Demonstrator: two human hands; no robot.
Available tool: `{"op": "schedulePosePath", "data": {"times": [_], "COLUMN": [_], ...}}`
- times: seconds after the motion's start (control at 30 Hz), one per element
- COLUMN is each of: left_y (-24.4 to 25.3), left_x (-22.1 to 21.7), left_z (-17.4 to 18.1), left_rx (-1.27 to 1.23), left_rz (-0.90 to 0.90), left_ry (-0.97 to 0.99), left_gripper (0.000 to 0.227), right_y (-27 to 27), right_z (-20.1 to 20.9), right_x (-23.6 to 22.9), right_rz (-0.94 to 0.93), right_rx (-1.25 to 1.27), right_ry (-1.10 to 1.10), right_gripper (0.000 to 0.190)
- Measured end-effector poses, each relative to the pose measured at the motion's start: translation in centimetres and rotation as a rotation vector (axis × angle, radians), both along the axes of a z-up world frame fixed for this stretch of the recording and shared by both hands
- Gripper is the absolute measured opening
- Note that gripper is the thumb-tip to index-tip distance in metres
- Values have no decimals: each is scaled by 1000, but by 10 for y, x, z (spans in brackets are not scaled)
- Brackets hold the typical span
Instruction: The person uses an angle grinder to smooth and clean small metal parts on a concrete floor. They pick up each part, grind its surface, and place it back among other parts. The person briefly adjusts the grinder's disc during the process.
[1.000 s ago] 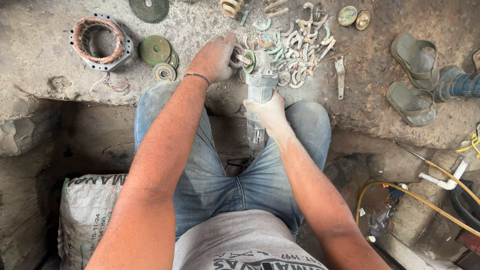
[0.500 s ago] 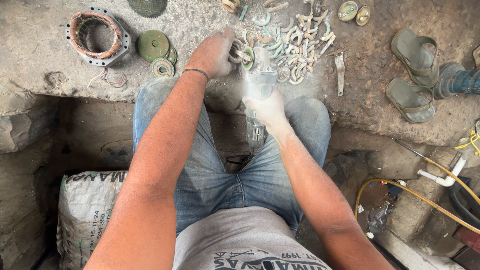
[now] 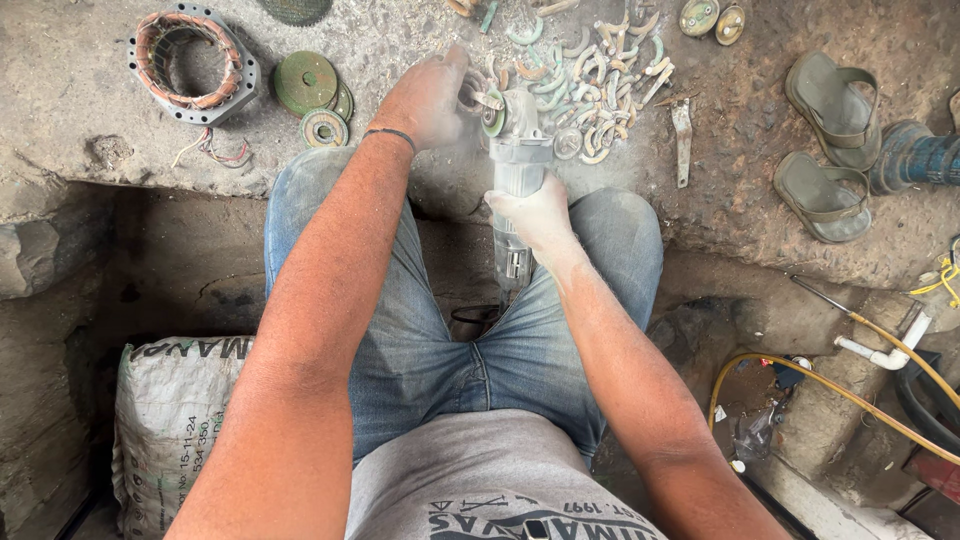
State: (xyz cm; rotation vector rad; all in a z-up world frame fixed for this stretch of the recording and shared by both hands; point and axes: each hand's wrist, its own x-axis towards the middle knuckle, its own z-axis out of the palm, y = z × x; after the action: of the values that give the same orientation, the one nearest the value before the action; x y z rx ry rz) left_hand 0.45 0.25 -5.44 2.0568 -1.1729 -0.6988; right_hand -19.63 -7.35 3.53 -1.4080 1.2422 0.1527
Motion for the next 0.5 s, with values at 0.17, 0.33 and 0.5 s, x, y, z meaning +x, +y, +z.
{"op": "schedulePosePath", "data": {"times": [0.17, 0.33, 0.5], "left_y": [1, 1, 0], "left_x": [2, 1, 0], "left_z": [-3, -3, 3], "left_rx": [-27, -30, 18], "left_rz": [-9, -15, -40], "left_ry": [2, 57, 31], "left_gripper": [56, 47, 52], "right_y": [1, 0, -1], "right_z": [6, 10, 11], "right_x": [4, 7, 8], "right_rz": [36, 11, -10], "right_rx": [-50, -32, -25], "right_ry": [47, 47, 46], "right_gripper": [41, 43, 43]}}
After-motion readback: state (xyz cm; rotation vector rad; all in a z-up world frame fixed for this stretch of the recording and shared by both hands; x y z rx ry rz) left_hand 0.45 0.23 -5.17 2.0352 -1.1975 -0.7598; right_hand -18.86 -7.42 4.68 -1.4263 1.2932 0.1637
